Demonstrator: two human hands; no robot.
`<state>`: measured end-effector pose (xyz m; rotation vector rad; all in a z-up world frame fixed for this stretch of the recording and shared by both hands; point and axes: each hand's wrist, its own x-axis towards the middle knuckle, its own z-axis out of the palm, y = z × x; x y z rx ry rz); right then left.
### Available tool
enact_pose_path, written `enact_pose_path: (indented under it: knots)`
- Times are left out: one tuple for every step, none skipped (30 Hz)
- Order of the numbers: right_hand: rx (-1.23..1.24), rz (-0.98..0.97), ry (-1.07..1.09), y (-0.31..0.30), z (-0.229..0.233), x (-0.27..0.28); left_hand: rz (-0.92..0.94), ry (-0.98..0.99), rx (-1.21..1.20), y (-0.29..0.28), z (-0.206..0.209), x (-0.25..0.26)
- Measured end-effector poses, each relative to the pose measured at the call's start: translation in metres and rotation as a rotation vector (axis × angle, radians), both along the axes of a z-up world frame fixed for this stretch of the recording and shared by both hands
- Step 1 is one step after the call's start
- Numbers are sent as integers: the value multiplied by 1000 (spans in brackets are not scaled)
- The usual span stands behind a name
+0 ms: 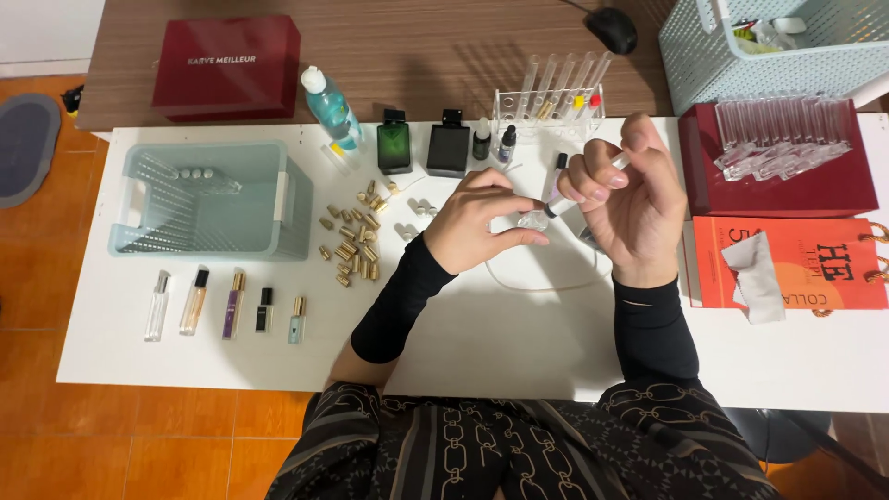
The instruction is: Transferring liquid from perfume bottles into small sample vials using a syringe and cleaning the vials with a tissue.
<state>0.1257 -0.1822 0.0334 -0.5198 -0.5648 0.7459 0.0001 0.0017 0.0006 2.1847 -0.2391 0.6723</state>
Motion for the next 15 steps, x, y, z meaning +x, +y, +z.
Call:
enact_pose_path:
  knots:
    - [-4, -1, 14, -1, 1, -1, 5, 20, -18, -2, 0, 0]
    - [-7, -6, 13, -4, 4, -4, 0, 18, -21, -2, -1, 1]
    - [-19, -6, 13, -5, 7, -5, 21, 26, -16, -2, -2, 1]
    - [-30, -7, 13, -5, 11, -7, 42, 34, -10, -2, -2, 1]
    - [-29, 10, 7, -4, 13, -8, 60, 28, -9, -1, -1, 0]
    - [-24, 10, -23, -3, 15, -8, 43, 14, -23, -1, 0, 0]
    - [-16, -3, -47, -4, 16, -11, 13, 5, -33, -1, 1, -1]
    - [-12, 1, -48, -5, 20, -9, 17, 4, -29, 0, 3, 0]
    - [-13, -52, -70, -9, 22, -8, 8, 10, -21, -1, 3, 0]
    - [-15, -104, -93, -12, 24, -8, 0, 17, -13, -2, 3, 0]
    - [-24, -107, -84, -21, 23, -10, -4, 26, -22, -3, 2, -1]
    - [-55, -200, -147, -29, 23, -11, -21, 31, -24, -5, 1, -2]
    - [-79, -285, -221, -34, 23, -9, -30, 27, -20, -3, 1, 0]
    - [-81, -281, -222, -44, 21, -7, -26, 26, -23, -5, 0, -1]
    - [-95, -395, -279, -54, 17, -6, -24, 23, -3, -6, 0, -1]
